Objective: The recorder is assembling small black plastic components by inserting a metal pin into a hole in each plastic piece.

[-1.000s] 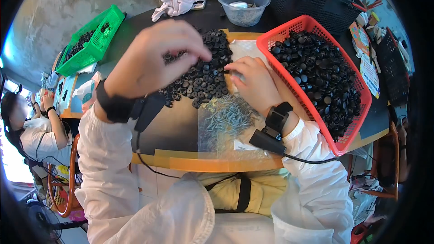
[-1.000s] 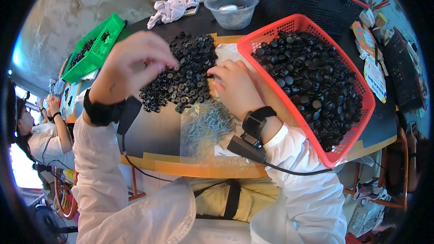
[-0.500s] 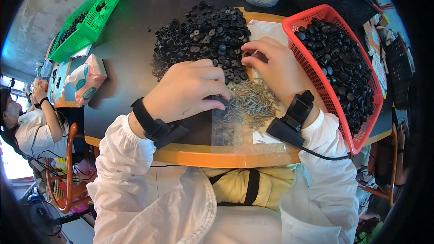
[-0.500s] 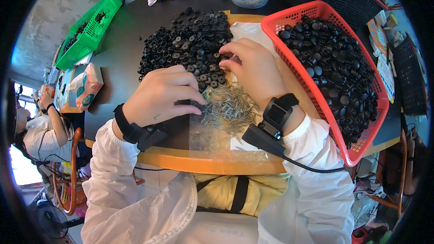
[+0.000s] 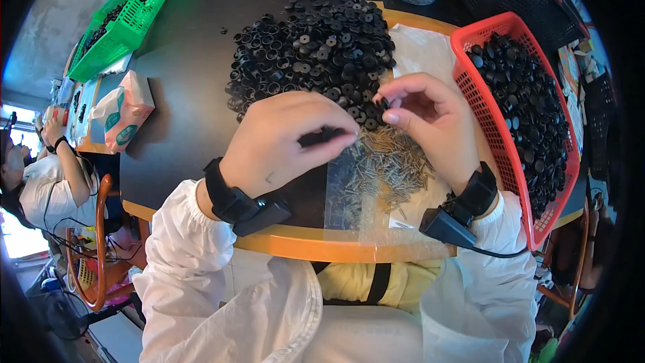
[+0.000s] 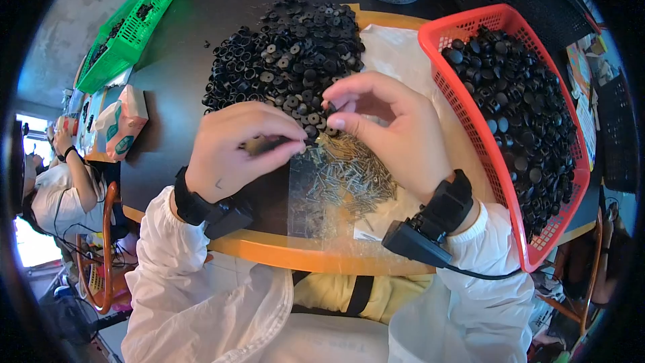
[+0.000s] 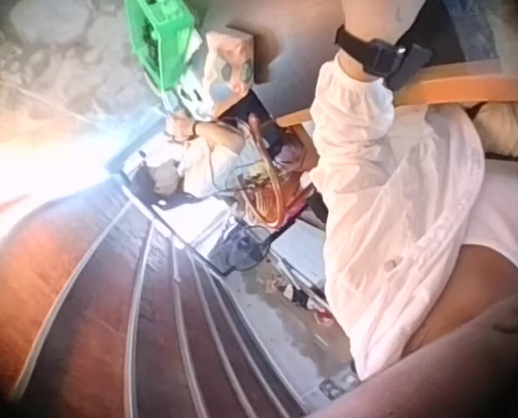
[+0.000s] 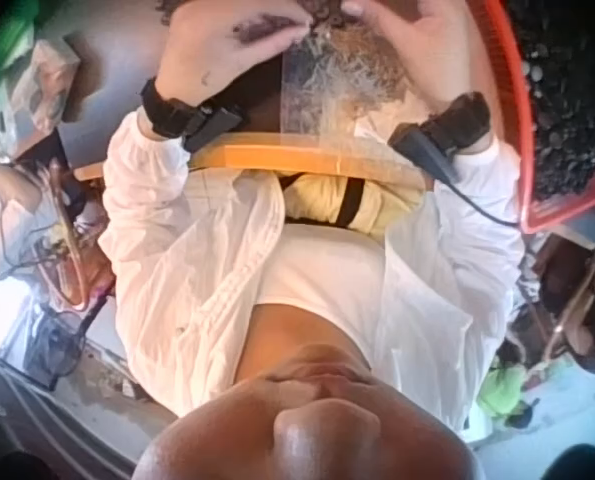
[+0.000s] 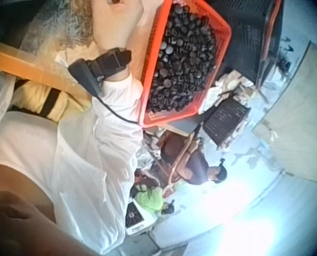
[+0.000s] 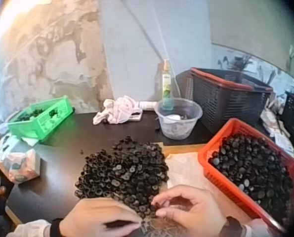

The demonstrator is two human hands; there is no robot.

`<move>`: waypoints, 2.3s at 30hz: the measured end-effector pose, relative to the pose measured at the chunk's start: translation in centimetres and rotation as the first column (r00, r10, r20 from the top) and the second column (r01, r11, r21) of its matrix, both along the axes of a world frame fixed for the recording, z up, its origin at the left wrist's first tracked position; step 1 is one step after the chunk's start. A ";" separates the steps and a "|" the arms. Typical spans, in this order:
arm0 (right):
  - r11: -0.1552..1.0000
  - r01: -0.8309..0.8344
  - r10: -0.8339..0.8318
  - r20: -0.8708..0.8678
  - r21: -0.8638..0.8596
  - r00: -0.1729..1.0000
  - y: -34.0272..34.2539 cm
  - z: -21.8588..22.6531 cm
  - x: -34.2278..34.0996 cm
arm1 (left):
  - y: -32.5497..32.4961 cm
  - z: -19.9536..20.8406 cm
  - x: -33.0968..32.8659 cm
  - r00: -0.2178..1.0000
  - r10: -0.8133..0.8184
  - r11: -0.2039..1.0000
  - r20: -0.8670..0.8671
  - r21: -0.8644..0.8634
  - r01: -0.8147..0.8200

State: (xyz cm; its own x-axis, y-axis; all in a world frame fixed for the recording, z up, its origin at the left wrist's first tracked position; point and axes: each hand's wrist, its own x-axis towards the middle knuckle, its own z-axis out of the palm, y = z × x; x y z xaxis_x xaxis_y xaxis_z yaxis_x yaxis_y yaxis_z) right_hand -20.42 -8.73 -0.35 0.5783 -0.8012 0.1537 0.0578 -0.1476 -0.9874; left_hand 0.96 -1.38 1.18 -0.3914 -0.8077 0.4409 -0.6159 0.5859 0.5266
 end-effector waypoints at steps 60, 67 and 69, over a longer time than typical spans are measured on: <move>0.990 -0.028 0.012 -0.113 -0.141 0.994 1.5 0.6 0.3 | -0.1 1.1 3.9 0.970 0.118 0.984 0.214 -0.156 -0.085; 0.937 -0.043 0.008 -0.102 -0.347 0.995 2.3 0.6 0.6 | 1.3 0.3 0.0 0.970 0.083 0.996 -0.228 0.043 -0.075; 0.939 -0.028 -0.013 -0.116 -0.342 0.993 2.3 0.5 0.6 | 1.3 0.3 -0.1 0.954 0.129 0.987 -0.269 0.125 -0.098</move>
State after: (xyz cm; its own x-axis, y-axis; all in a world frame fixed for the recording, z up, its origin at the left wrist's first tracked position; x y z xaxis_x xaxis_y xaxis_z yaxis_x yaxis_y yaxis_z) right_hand -19.85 -6.46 0.18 0.6143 -0.7073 0.3500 -0.0504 -0.4777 -0.8771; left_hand 0.89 -0.07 1.47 -0.1698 -0.8891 0.4251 -0.4968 0.4497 0.7422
